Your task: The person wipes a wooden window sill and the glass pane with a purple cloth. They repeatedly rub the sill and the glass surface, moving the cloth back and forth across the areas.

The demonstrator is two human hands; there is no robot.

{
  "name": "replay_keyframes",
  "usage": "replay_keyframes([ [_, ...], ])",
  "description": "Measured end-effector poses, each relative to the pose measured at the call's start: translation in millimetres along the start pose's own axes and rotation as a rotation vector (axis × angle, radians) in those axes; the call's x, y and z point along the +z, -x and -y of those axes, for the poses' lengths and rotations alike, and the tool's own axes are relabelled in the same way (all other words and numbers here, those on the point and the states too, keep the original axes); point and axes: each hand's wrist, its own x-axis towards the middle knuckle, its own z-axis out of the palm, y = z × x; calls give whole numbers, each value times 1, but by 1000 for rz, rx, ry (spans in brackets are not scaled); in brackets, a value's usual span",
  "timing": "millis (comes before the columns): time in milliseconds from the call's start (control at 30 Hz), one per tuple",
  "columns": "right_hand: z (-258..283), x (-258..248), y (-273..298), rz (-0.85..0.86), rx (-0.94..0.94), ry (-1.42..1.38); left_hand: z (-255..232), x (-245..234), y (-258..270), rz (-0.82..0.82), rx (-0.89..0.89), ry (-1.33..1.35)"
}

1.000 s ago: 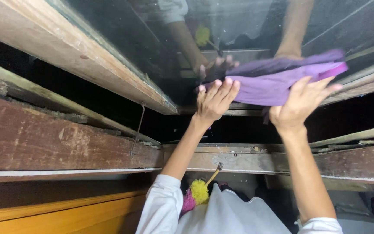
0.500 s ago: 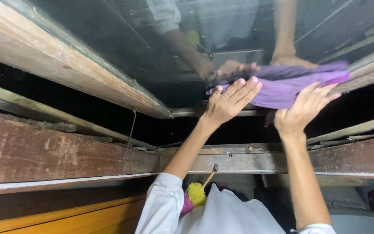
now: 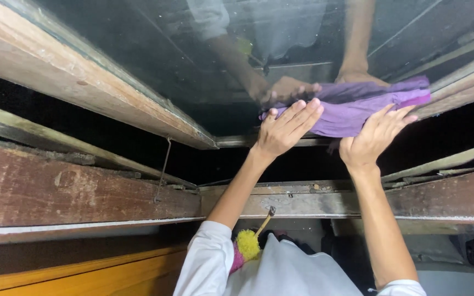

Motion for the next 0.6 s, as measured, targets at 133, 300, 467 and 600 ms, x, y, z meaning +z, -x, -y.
replay_keyframes([
  [133, 34, -21, -37, -33, 11, -65, 20, 1, 1, 19, -34, -21],
  [300, 59, -12, -57, -120, -123, -172, 44, -16, -2, -159, -132, -118],
  [467, 47, 59, -6, -185, -343, -15, 46, -13, 54, -207, -231, -97],
  [600, 64, 64, 10, -174, -364, -76, 50, -22, 89, -129, -240, -107],
])
